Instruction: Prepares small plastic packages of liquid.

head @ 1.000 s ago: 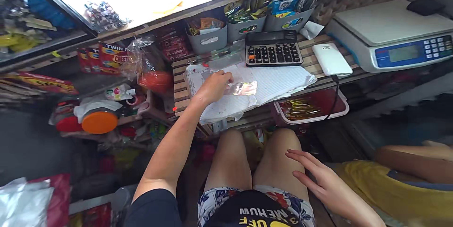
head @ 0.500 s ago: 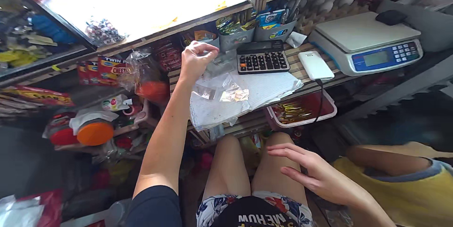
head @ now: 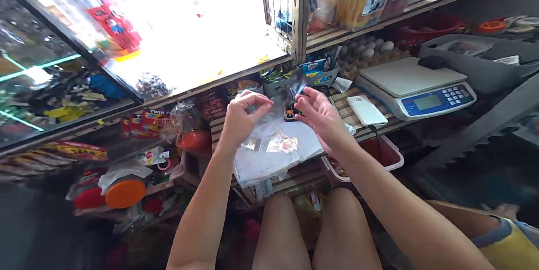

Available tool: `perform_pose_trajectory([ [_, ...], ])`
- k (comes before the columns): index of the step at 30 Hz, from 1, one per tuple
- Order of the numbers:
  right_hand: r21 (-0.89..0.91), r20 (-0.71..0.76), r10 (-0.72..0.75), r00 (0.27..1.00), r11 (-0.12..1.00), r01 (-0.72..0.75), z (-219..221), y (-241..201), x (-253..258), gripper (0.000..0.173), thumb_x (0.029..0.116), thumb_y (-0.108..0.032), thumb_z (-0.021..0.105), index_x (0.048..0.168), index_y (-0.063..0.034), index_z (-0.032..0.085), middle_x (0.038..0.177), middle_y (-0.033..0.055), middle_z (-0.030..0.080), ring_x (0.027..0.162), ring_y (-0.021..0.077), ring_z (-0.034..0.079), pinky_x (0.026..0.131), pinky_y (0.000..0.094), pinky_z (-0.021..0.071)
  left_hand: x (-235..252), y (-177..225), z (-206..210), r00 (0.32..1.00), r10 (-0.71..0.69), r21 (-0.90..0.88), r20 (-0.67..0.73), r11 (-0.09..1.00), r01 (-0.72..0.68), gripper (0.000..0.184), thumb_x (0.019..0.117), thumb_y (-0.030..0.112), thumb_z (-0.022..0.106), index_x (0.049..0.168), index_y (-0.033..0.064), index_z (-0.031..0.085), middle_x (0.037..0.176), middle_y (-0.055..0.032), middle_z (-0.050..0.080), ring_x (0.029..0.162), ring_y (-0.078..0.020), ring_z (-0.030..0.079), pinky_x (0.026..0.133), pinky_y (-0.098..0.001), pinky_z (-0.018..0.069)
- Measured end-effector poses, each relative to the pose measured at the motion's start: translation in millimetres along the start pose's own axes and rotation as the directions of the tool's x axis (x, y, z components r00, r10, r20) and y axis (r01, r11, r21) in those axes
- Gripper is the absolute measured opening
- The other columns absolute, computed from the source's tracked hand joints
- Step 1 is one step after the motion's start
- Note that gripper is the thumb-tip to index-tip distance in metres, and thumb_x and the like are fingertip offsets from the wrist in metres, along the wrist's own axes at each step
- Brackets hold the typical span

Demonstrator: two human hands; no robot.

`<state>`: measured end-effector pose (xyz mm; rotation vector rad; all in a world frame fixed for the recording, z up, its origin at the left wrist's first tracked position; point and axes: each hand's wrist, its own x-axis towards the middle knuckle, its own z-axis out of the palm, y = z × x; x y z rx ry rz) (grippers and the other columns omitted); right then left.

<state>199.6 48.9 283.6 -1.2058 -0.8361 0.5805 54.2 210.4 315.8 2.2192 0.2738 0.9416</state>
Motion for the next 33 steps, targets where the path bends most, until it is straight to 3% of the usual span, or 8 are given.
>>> perform_pose_trajectory([
  [6,-0.259,-0.05,-0.332,0.942,0.915,0.309,-8,-8,13,0.01,0.1001,-0.014,0.065,0.109,-0.0089,0.065,0.092,0.0003,0.068,0.08,0.0073,0.066,0.072,0.0257,0.0574,-25,4,0,0.996,0.084,0.187,0.016,0.979,-0.086,0.009,0.0963,0.015,0.066,0.098,0.0099,0.073,0.095,0.0028,0.073,0.097,-0.0097,0.067,0.105,-0.0479,0.0425],
  [10,-0.187,0.027,-0.264,0.964,0.946,0.264,-19,-10,3,0.036,0.0898,0.0,0.073,0.123,-0.0095,0.065,0.109,0.0047,0.072,0.093,0.014,0.072,0.08,0.0298,0.0623,-31,2,-2,0.997,0.081,0.183,0.014,0.98,-0.082,0.008,0.0992,0.012,0.061,0.102,0.0106,0.069,0.088,0.0055,0.071,0.089,-0.0049,0.067,0.11,-0.0497,0.0384],
  [13,-0.199,0.007,-0.335,0.942,0.923,0.329,-22,-4,-6,0.031,0.0876,0.001,0.075,0.117,-0.0078,0.068,0.102,0.003,0.074,0.09,0.0123,0.073,0.08,0.0283,0.0634,-37,4,0,0.995,0.098,0.213,0.034,0.972,-0.103,0.007,0.0986,0.013,0.062,0.101,0.012,0.069,0.089,0.0063,0.071,0.09,-0.0048,0.066,0.109,-0.0498,0.0383],
  [18,-0.304,0.201,-0.465,0.862,0.807,0.506,-23,-13,-30,0.018,0.0917,-0.01,0.073,0.109,-0.0077,0.07,0.098,0.0006,0.075,0.087,0.0105,0.073,0.08,0.0284,0.0644,-48,25,6,0.942,0.171,0.125,0.287,0.969,-0.214,0.047,0.0983,0.04,0.065,0.134,0.0087,0.063,0.122,0.0011,0.07,0.121,-0.0121,0.059,0.115,-0.0488,0.0358],
  [23,-0.269,0.265,-0.524,0.81,0.766,0.583,-19,-30,-49,0.02,0.0934,-0.013,0.072,0.114,-0.01,0.07,0.102,-0.0011,0.074,0.089,0.0106,0.072,0.082,0.0275,0.0636,-52,46,25,0.924,0.291,0.038,0.247,0.95,-0.31,0.023,0.1046,0.023,0.057,0.095,0.0087,0.073,0.084,0.0042,0.069,0.088,-0.0042,0.065,0.115,-0.0488,0.0329],
  [26,-0.265,0.31,-0.415,0.855,0.826,0.497,-25,-35,-56,0.032,0.0953,-0.022,0.071,0.125,-0.0131,0.065,0.107,-0.0022,0.07,0.09,0.0095,0.07,0.08,0.0245,0.0624,-56,57,28,0.942,0.298,0.045,0.156,0.95,-0.308,0.022,0.1023,0.016,0.058,0.086,0.0084,0.071,0.078,0.0047,0.068,0.083,-0.0032,0.064,0.112,-0.0457,0.0367],
  [29,-0.382,0.225,-0.441,0.869,0.78,0.495,-24,-28,-62,0.01,0.0986,-0.022,0.066,0.1,-0.0138,0.07,0.086,-0.0073,0.07,0.073,0.0017,0.066,0.065,0.0173,0.058,-62,60,33,0.948,0.291,0.097,0.126,0.948,-0.304,0.02,0.1012,0.015,0.06,0.087,0.0093,0.072,0.078,0.0048,0.068,0.082,-0.0042,0.064,0.111,-0.0473,0.0366],
  [33,-0.567,0.171,-0.567,0.806,0.612,0.551,-16,-23,-69,0.022,0.1027,-0.022,0.057,0.089,-0.0094,0.069,0.075,-0.0077,0.06,0.063,-0.0067,0.054,0.055,0.0092,0.0455,-67,65,38,0.947,0.29,0.102,0.141,0.947,-0.306,0.02,0.1013,0.015,0.059,0.087,0.0089,0.072,0.078,0.004,0.068,0.082,-0.0059,0.064,0.111,-0.0479,0.0367],
])
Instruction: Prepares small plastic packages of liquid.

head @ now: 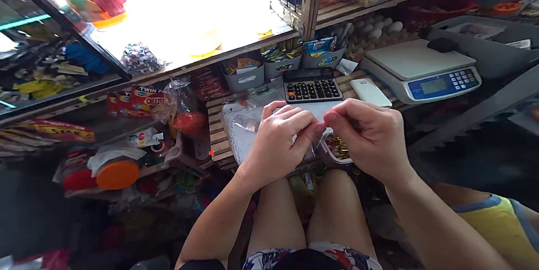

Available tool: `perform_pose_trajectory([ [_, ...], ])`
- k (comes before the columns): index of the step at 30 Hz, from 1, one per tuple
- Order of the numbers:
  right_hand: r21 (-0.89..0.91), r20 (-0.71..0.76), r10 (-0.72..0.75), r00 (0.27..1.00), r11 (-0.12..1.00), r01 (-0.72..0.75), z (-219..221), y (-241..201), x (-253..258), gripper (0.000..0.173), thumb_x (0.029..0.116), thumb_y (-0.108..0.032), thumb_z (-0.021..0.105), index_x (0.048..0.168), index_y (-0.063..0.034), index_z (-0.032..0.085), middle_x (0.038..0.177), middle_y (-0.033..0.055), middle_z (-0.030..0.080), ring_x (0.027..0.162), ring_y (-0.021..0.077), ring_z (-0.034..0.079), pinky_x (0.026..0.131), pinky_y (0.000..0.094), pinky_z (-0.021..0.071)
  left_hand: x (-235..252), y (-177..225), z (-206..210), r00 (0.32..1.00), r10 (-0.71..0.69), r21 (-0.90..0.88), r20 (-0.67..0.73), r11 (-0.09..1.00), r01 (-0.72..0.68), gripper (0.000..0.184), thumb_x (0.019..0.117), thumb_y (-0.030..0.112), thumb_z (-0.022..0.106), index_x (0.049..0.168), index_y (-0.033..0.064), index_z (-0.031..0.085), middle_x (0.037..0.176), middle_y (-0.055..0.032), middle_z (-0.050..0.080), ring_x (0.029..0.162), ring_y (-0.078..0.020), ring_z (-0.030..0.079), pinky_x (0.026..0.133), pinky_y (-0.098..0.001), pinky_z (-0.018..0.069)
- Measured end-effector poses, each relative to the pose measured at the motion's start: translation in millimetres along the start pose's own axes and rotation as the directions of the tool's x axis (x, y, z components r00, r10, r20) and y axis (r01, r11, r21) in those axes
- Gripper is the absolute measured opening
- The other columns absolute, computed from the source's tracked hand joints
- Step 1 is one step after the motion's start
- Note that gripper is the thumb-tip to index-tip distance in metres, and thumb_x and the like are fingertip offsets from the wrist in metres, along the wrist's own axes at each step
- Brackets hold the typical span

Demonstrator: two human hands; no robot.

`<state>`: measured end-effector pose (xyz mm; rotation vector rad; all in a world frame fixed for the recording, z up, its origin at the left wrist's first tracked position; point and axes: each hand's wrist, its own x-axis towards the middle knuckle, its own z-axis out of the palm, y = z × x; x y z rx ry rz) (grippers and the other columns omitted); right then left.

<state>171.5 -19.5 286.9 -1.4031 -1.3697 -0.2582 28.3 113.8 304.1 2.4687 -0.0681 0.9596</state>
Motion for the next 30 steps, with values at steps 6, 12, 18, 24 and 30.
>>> perform_pose_trajectory([
  [6,0.134,0.005,0.054,0.999,0.989,-0.054,6,4,-4,0.029,0.105,-0.02,0.056,0.078,-0.0098,0.063,0.066,-0.0089,0.055,0.057,-0.0054,0.051,0.051,0.0102,0.0428,-3,3,4,1.0,-0.024,-0.033,-0.014,0.999,0.024,0.024,0.1033,0.019,0.056,0.088,0.009,0.071,0.08,0.0029,0.068,0.084,-0.0071,0.065,0.109,-0.047,0.0391],
  [12,0.42,0.135,0.228,0.964,0.868,-0.264,-17,8,-9,0.017,0.0906,0.001,0.072,0.106,-0.0042,0.074,0.09,-0.0002,0.075,0.075,0.0078,0.072,0.07,0.0221,0.0632,-14,-11,11,0.994,-0.109,-0.037,0.03,0.993,0.11,0.022,0.1039,0.023,0.056,0.093,0.0132,0.073,0.095,0.0029,0.063,0.099,-0.0125,0.058,0.095,-0.0424,0.0423],
  [18,0.175,0.1,0.228,0.968,0.954,-0.243,-16,2,-20,0.005,0.0993,-0.01,0.065,0.1,-0.0057,0.067,0.078,-0.0046,0.068,0.062,-0.0005,0.064,0.054,0.0142,0.0558,-17,-6,25,0.996,-0.089,0.007,0.024,0.996,0.088,0.024,0.1043,0.022,0.055,0.091,0.0127,0.073,0.095,0.0004,0.065,0.1,-0.0148,0.058,0.097,-0.0434,0.0386],
  [24,0.126,0.013,0.21,0.978,0.97,-0.21,-4,11,-32,0.037,0.1085,-0.021,0.052,0.075,-0.0092,0.059,0.06,-0.007,0.051,0.049,-0.0026,0.047,0.044,0.014,0.0378,-21,1,32,0.997,-0.065,-0.013,0.031,0.998,0.065,0.026,0.1047,0.021,0.054,0.09,0.0112,0.072,0.093,-0.001,0.064,0.098,-0.0158,0.058,0.096,-0.0437,0.0381],
  [30,0.426,0.295,0.258,0.92,0.826,-0.368,-28,7,-32,0.02,0.0896,0.006,0.07,0.109,0.0007,0.071,0.096,0.0049,0.075,0.081,0.0113,0.073,0.075,0.025,0.0643,-27,-5,31,0.995,-0.086,0.008,0.059,0.996,0.086,0.025,0.1041,0.023,0.055,0.089,0.0126,0.072,0.092,-0.0002,0.064,0.098,-0.0149,0.059,0.098,-0.0451,0.0377],
])
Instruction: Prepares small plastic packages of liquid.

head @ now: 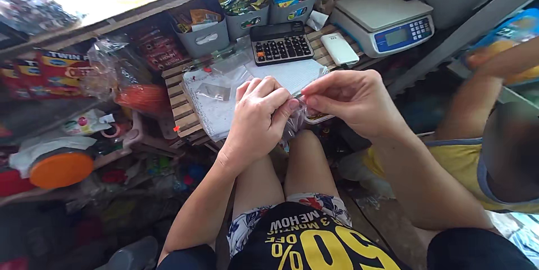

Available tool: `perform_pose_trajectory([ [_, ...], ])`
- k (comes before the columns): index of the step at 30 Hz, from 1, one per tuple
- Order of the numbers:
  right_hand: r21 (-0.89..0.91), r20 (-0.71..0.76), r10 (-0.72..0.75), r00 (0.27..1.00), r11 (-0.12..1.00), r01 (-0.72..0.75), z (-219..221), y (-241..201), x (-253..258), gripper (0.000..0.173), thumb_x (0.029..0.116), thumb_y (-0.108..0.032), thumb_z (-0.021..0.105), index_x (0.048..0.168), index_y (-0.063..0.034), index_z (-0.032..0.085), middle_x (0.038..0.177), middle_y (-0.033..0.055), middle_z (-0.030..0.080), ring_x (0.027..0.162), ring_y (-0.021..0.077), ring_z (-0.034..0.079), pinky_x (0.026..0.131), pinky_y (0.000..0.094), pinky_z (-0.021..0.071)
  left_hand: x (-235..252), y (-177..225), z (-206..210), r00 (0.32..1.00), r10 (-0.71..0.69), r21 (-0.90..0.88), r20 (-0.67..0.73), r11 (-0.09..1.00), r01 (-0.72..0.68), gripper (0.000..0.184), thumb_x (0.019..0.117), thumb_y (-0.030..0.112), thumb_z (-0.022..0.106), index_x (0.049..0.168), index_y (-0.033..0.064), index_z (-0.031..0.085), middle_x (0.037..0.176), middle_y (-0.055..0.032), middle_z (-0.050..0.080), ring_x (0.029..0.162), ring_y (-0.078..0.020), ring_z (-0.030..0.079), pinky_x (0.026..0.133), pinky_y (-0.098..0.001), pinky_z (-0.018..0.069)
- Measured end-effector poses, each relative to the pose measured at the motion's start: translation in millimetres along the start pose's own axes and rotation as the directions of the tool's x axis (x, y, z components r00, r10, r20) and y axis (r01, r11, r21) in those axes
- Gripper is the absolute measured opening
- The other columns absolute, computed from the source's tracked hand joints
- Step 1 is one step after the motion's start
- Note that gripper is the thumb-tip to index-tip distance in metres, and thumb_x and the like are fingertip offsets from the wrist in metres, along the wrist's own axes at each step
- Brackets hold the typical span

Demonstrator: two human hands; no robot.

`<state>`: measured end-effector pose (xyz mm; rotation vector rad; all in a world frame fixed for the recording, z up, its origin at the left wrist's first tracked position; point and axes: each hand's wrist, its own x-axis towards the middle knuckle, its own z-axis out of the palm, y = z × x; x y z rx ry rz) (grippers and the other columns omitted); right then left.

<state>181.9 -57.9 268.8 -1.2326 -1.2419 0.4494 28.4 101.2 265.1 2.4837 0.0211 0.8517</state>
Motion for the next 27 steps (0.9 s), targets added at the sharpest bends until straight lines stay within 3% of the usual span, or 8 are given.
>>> perform_pose_trajectory([
  [6,-0.228,-0.122,0.015,0.992,0.973,-0.042,10,-1,-7,0.004,0.0964,-0.008,0.069,0.099,-0.0044,0.07,0.077,-0.0021,0.071,0.061,0.0032,0.068,0.054,0.0183,0.0598,-3,7,4,1.0,0.011,0.032,-0.007,0.999,-0.011,0.025,0.1035,0.023,0.056,0.088,0.0127,0.073,0.093,-0.0013,0.065,0.1,-0.0169,0.059,0.101,-0.0455,0.0363],
  [10,-0.343,-0.188,-0.083,0.979,0.939,0.014,17,6,-7,0.032,0.1066,-0.023,0.056,0.08,-0.0079,0.065,0.06,-0.0076,0.056,0.046,-0.0044,0.048,0.04,0.0121,0.0404,-5,14,8,0.999,0.032,0.014,0.002,0.999,-0.032,0.024,0.1029,0.022,0.056,0.087,0.0121,0.072,0.092,-0.0012,0.064,0.099,-0.0162,0.06,0.102,-0.0445,0.037],
  [12,-0.266,-0.179,-0.036,0.983,0.964,-0.013,15,6,-8,0.044,0.1111,-0.034,0.044,0.083,-0.0097,0.067,0.063,-0.0072,0.062,0.051,-0.0015,0.057,0.045,0.0154,0.0488,-7,14,8,1.0,0.022,0.016,-0.001,1.0,-0.022,0.025,0.1035,0.023,0.055,0.088,0.0119,0.072,0.092,-0.0013,0.064,0.1,-0.0164,0.06,0.103,-0.0447,0.0374],
  [14,-0.131,-0.071,0.084,0.994,0.987,-0.092,7,4,-10,0.058,0.1095,-0.051,0.034,0.108,-0.0068,0.071,0.088,-0.0006,0.074,0.076,0.0095,0.073,0.067,0.0274,0.0637,-10,13,8,1.0,0.013,0.038,-0.014,0.999,-0.013,0.025,0.1034,0.024,0.055,0.088,0.0124,0.072,0.092,-0.0013,0.064,0.1,-0.0167,0.06,0.103,-0.0453,0.0371],
  [16,-0.09,-0.012,0.113,0.994,0.989,-0.113,3,5,-12,0.039,0.1065,-0.04,0.052,0.118,-0.0061,0.069,0.097,0.0006,0.074,0.083,0.0116,0.073,0.072,0.0283,0.0643,-13,12,9,1.0,0.012,0.078,-0.027,0.997,-0.009,0.025,0.103,0.024,0.056,0.088,0.0126,0.072,0.093,-0.0021,0.065,0.101,-0.0179,0.06,0.104,-0.0461,0.0367],
  [19,-0.232,-0.083,0.012,0.996,0.972,-0.031,8,6,-14,0.007,0.0968,-0.011,0.067,0.101,-0.0053,0.07,0.08,-0.0028,0.071,0.065,0.0031,0.067,0.057,0.0177,0.0593,-14,11,12,0.999,0.017,0.118,-0.036,0.993,-0.012,0.024,0.1029,0.024,0.057,0.088,0.0125,0.073,0.093,-0.0028,0.065,0.101,-0.019,0.06,0.106,-0.0471,0.0359],
  [23,-0.447,-0.191,-0.179,0.965,0.891,0.077,22,17,-16,0.036,0.1064,-0.022,0.055,0.075,-0.0073,0.063,0.06,-0.0065,0.054,0.049,-0.0036,0.048,0.044,0.0132,0.0401,-12,19,18,0.999,0.024,0.077,-0.045,0.997,-0.02,0.023,0.102,0.021,0.057,0.087,0.0118,0.072,0.089,-0.0021,0.062,0.095,-0.0171,0.059,0.101,-0.045,0.0369],
  [27,0.181,-0.181,0.049,0.982,0.983,-0.015,12,19,-15,0.018,0.1042,-0.03,0.06,0.107,-0.0139,0.068,0.088,-0.0052,0.068,0.073,0.0026,0.065,0.065,0.0185,0.0569,-13,16,18,0.993,-0.028,-0.026,-0.113,0.999,0.025,0.024,0.1028,0.02,0.056,0.088,0.0107,0.072,0.092,-0.0008,0.065,0.096,-0.014,0.06,0.1,-0.043,0.0399],
])
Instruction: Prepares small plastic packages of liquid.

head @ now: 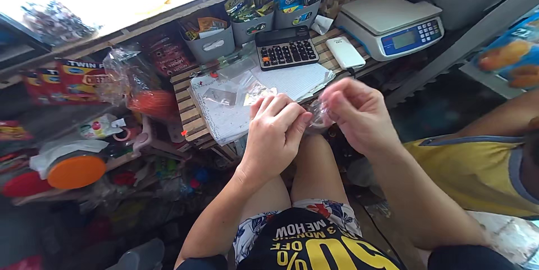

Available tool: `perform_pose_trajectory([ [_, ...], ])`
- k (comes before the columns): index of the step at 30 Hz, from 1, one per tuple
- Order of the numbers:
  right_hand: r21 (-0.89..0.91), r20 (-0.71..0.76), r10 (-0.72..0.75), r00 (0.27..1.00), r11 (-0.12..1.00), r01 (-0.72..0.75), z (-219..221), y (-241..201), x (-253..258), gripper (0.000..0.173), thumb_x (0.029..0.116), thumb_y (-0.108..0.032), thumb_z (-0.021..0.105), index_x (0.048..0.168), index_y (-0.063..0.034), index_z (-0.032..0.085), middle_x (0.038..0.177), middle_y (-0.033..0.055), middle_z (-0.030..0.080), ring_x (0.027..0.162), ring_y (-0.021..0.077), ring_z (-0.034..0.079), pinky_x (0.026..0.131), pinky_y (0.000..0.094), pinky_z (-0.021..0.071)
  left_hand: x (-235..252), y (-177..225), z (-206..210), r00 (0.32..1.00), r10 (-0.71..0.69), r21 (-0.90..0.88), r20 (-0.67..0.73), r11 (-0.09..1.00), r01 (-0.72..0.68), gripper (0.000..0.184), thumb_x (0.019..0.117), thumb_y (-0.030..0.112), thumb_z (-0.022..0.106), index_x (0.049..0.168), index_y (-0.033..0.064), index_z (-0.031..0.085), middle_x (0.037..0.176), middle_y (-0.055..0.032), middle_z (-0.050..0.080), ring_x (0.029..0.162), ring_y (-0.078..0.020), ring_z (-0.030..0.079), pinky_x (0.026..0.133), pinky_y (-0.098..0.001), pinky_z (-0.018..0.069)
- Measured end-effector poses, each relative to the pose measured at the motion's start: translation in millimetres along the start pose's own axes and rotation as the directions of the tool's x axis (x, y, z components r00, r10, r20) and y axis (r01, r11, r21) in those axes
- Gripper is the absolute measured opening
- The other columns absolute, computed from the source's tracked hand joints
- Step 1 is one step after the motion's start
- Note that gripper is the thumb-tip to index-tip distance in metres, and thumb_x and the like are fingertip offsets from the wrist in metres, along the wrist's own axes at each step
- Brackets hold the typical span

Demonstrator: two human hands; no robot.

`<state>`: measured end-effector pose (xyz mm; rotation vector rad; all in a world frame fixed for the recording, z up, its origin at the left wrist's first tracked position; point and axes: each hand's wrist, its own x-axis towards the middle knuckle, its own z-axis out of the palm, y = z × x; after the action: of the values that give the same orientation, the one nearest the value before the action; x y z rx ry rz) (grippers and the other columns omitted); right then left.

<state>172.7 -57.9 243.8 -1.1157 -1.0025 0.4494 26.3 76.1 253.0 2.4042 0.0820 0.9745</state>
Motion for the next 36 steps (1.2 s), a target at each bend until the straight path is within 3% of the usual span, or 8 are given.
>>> perform_pose_trajectory([
  [3,0.12,0.083,0.139,0.987,0.982,-0.148,-5,5,-2,0.064,0.0925,-0.064,0.062,0.141,-0.023,0.053,0.128,-0.0037,0.061,0.115,0.013,0.062,0.094,0.0334,0.056,-2,-4,4,0.991,-0.09,-0.09,-0.095,0.993,0.082,0.024,0.103,0.021,0.057,0.087,0.0109,0.072,0.093,0.0013,0.065,0.095,-0.0114,0.06,0.095,-0.0396,0.0435],
  [8,0.21,-0.213,0.144,0.966,0.973,-0.099,27,16,-10,0.015,0.0936,-0.008,0.072,0.106,-0.0124,0.078,0.099,-0.001,0.076,0.091,0.0076,0.071,0.086,0.0259,0.06,-5,-8,24,0.985,-0.157,-0.193,-0.071,0.971,0.141,0.017,0.1009,0.02,0.063,0.092,0.0093,0.073,0.092,0.003,0.068,0.091,-0.0074,0.063,0.095,-0.0381,0.0467],
  [12,0.164,-0.323,0.093,0.942,0.986,-0.041,17,18,-5,0.007,0.0863,-0.009,0.08,0.085,-0.015,0.076,0.083,-0.0038,0.073,0.077,0.004,0.068,0.075,0.0219,0.0595,-3,-24,18,0.967,-0.111,-0.296,0.228,0.939,0.177,0.021,0.1002,0.025,0.066,0.102,0.0052,0.073,0.093,-0.0006,0.073,0.091,-0.0074,0.069,0.089,-0.0324,0.0556],
  [16,0.034,-0.221,0.009,0.975,0.999,-0.001,-6,22,-11,0.01,0.0954,-0.018,0.071,0.102,-0.0135,0.078,0.097,-0.0042,0.076,0.089,0.0068,0.071,0.084,0.0242,0.0599,60,-59,-27,0.994,-0.108,-0.08,0.014,0.991,0.109,0.027,0.1031,0.022,0.059,0.118,0.0007,0.068,0.111,-0.0101,0.071,0.105,-0.0161,0.068,0.094,-0.0366,0.056],
  [21,0.141,-0.318,0.023,0.948,0.99,0.024,-20,26,-27,0.012,0.0935,-0.023,0.07,0.102,-0.0241,0.078,0.101,-0.0068,0.076,0.094,0.0067,0.071,0.088,0.024,0.0588,192,-119,-75,0.921,-0.328,-0.011,-0.211,0.943,0.333,0.052,0.1012,0.02,0.062,0.144,-0.0045,0.047,0.139,-0.0276,0.055,0.125,-0.037,0.059,0.101,-0.0493,0.0513],
  [27,0.127,-0.299,0.038,0.953,0.992,0.0,-41,18,-36,0.019,0.0975,-0.017,0.064,0.107,-0.0247,0.078,0.105,-0.0104,0.075,0.098,0.005,0.07,0.092,0.0257,0.0571,291,-189,-92,0.865,-0.472,-0.04,-0.173,0.88,0.472,0.085,0.1023,0.027,0.062,0.163,0.0013,0.008,0.165,-0.0253,0.025,0.148,-0.039,0.036,0.119,-0.053,0.0331],
  [30,0.053,-0.28,0.032,0.96,0.998,-0.018,-44,9,-34,0.022,0.098,-0.009,0.065,0.114,-0.0194,0.075,0.107,-0.0093,0.075,0.099,0.0048,0.07,0.092,0.0249,0.0571,305,-209,-90,0.89,-0.449,-0.16,-0.085,0.887,0.432,0.077,0.1025,0.016,0.061,0.161,-0.0011,0.015,0.165,-0.0257,0.024,0.149,-0.0361,0.034,0.12,-0.0495,0.0335],
  [36,-0.067,-0.237,-0.109,0.965,0.993,0.095,-42,13,-10,0.018,0.0995,-0.019,0.067,0.113,-0.0169,0.079,0.107,-0.0021,0.077,0.101,0.0106,0.072,0.09,0.0255,0.0593,274,-198,-83,0.887,-0.415,-0.185,-0.204,0.906,0.381,0.071,0.0943,0.029,0.075,0.148,-0.0036,0.042,0.133,-0.0265,0.06,0.12,-0.0343,0.063,0.104,-0.051,0.0505],
])
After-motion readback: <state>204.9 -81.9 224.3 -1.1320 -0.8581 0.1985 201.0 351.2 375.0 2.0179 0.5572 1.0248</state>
